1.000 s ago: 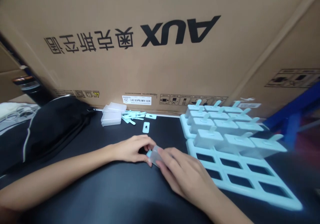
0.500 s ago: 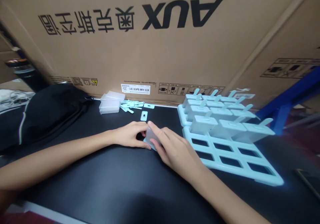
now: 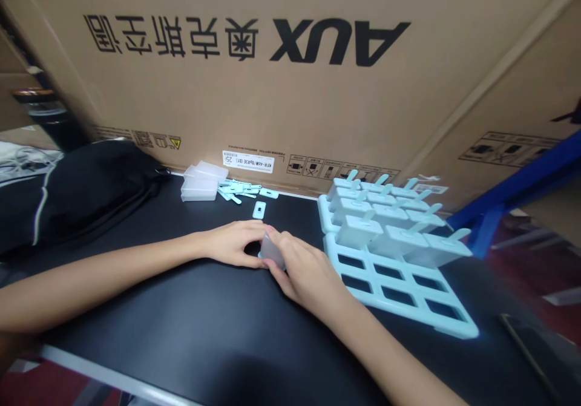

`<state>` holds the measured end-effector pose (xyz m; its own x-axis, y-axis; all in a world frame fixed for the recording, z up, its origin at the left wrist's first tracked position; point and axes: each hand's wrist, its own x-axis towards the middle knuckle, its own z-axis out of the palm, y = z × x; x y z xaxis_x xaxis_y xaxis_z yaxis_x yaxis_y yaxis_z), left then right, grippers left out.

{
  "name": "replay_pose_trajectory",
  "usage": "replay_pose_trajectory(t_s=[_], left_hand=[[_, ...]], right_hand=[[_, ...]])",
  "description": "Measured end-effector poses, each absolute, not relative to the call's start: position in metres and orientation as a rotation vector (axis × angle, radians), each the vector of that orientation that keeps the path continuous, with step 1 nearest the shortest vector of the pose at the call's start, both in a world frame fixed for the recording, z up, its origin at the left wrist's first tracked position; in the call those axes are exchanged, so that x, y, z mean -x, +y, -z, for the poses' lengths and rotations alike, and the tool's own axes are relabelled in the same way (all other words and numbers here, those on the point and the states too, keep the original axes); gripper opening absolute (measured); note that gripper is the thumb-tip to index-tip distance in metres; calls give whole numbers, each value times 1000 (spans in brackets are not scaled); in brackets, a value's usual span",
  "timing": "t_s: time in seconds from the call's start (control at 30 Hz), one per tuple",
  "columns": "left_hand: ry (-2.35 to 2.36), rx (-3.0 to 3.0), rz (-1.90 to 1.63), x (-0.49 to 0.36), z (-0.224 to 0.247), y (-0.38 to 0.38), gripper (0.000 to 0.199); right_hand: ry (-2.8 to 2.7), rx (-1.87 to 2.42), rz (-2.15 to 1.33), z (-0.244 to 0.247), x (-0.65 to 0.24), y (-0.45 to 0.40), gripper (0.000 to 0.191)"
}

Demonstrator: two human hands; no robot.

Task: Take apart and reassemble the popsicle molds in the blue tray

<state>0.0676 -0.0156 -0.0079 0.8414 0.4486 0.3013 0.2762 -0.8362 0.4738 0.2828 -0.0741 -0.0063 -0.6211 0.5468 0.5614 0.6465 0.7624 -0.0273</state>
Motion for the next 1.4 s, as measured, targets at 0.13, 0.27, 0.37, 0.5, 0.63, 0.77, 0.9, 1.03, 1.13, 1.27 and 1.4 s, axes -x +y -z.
replay_pose_trajectory(t_s=[0.13,0.27,0.37,0.5,0.63,0.77,0.9,1.03,1.13,1.27,1.4], left_hand=[[512,-2630,-500,-63,0,-18,31],[534,-2690,-540,-55,-9,-17,20],[834,-2825,-629,-49,-8,-8,28],[1334,-2849,-684,-45,2,6,36],[1453,-2846,-612,-46,11,11,45],[1429,-2866,-561,-48,12,9,47],[1338,-2884,-592,-48,8,7,38],[1084,-2884,-546,-45,8,8,26],[1020,-2855,-528,-43,9,8,30],[1136,-2876,-573,-41,11,6,30],[1100,-2914,-568,-39,10,1,30]], right_hand=[[-2427,878,278,5,-282,-72,49],[-2434,867,255,3,-284,-70,47],[-2436,894,245,3,-285,-69,45],[-2425,941,195,4,-285,-70,45],[-2439,992,188,3,-285,-74,46],[-2461,993,204,2,-289,-78,47],[-2462,990,238,3,-294,-79,49],[-2455,1013,214,2,-297,-78,53],[-2437,1003,193,1,-298,-79,55],[-2418,1019,179,-1,-300,-82,55],[-2399,1076,153,0,-302,-83,53]])
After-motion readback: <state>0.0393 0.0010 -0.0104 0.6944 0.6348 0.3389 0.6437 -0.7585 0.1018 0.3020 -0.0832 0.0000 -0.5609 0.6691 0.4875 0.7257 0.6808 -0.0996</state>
